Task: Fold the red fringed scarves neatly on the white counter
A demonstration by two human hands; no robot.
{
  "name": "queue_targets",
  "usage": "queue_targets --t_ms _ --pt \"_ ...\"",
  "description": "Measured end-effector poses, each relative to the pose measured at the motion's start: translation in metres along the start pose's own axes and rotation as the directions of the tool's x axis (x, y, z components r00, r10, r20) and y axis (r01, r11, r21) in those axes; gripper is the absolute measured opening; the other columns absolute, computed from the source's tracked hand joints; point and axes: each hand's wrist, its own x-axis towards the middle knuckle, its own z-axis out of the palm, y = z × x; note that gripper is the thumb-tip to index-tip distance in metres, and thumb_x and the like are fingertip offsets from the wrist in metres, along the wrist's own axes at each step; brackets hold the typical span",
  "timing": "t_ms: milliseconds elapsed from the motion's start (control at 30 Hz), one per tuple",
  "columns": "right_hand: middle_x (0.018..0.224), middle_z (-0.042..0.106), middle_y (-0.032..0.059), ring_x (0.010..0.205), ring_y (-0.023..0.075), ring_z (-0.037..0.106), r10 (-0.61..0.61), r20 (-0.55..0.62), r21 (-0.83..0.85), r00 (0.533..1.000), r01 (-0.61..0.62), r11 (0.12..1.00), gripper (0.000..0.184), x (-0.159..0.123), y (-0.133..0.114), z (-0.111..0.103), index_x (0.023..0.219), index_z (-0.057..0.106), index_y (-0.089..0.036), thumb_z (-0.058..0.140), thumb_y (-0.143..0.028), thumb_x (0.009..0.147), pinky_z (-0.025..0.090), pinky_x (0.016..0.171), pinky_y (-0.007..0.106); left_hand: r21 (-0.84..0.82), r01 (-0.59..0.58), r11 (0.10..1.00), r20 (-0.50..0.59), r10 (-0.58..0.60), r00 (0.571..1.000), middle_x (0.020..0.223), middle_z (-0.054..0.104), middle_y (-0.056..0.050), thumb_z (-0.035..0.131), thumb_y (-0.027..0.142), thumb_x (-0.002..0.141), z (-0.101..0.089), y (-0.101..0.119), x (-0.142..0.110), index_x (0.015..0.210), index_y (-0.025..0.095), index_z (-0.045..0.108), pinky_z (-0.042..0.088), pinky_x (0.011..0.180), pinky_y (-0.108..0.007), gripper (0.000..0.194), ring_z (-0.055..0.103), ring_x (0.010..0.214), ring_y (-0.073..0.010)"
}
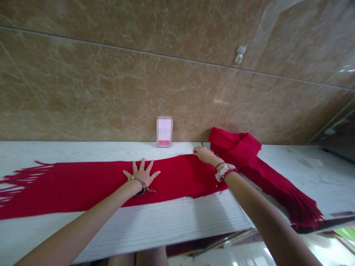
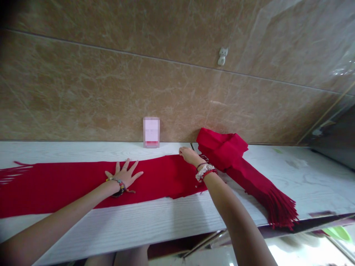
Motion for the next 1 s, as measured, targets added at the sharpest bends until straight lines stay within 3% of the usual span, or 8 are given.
queue_targets --t_ms 300,400,500,667,833,1000 --pt "0.096 0.058 0.0116 0.089 0.0164 0.053 0.023 -0.118 0.017 0.993 -0.021 1.0 0.022 -0.008 0.0 0.013 0.094 0.058 -0.011 0.04 -0.009 0.082 0.038 0.08 0.025 0.017 0.073 0.997 -0.017 -0.073 0.997 0.144 0.007 0.0 0.026 0.062 0.076 -0.005 -0.023 0.005 0.133 0.036 0.019 0.011 0.09 -0.069 0.063 0.002 0.127 -0.0404" --pt "0.104 0.056 0.0137 0.1 0.0197 0.048 0.004 -0.229 0.019 0.973 0.0 1.0 0.025 -0.012 -0.015 0.011 0.099 0.058 -0.01 0.04 -0.009 0.081 0.036 0.088 0.031 0.069 0.033 0.997 -0.051 -0.029 0.998 0.144 0.008 -0.002 0.024 0.061 0.077 -0.006 -0.031 0.008 0.134 0.033 0.021 0.008 0.093 -0.066 0.064 0.003 0.127 -0.0383" --pt "0.119 0.049 0.0147 0.113 0.0223 0.04 -0.059 -0.293 0.031 0.954 0.071 0.997 0.032 -0.019 -0.046 0.013 0.113 0.051 -0.012 0.039 -0.021 0.084 0.032 0.094 0.038 0.059 0.018 0.998 -0.065 -0.014 0.998 0.144 0.01 -0.004 0.022 0.062 0.077 -0.006 -0.038 0.01 0.134 0.032 0.022 0.01 0.09 -0.068 0.064 0.005 0.127 -0.0389" --pt "0.131 0.039 0.0136 0.123 0.028 0.027 -0.125 -0.126 -0.004 0.984 0.125 0.992 0.048 -0.036 -0.09 0.028 0.125 0.041 -0.014 0.035 -0.041 0.085 0.023 0.098 0.05 0.043 -0.002 0.999 -0.018 0.002 1.0 0.144 0.011 -0.003 0.022 0.06 0.077 -0.005 -0.05 0.011 0.134 0.033 0.02 0.016 0.089 -0.068 0.063 0.008 0.127 -0.0381" --pt "0.134 0.035 0.0132 0.125 0.0285 0.024 -0.084 -0.063 -0.032 0.994 0.082 0.996 0.049 -0.039 -0.092 0.032 0.125 0.041 -0.014 0.033 -0.042 0.086 0.023 0.098 0.049 0.038 0.063 0.997 -0.003 -0.063 0.998 0.144 0.011 -0.001 0.022 0.062 0.076 -0.01 -0.078 0.014 0.134 0.036 0.018 0.016 0.089 -0.067 0.064 0.007 0.128 -0.0368" --pt "0.135 0.034 0.0142 0.125 0.0306 0.023 -0.066 -0.046 -0.057 0.997 0.064 0.996 0.051 -0.036 -0.09 0.032 0.127 0.039 -0.012 0.033 -0.042 0.086 0.024 0.098 0.048 0.024 0.162 0.986 -0.049 -0.161 0.986 0.143 0.014 -0.004 0.023 0.063 0.075 -0.022 -0.132 0.015 0.135 0.031 0.018 0.016 0.093 -0.063 0.068 0.009 0.127 -0.0368"
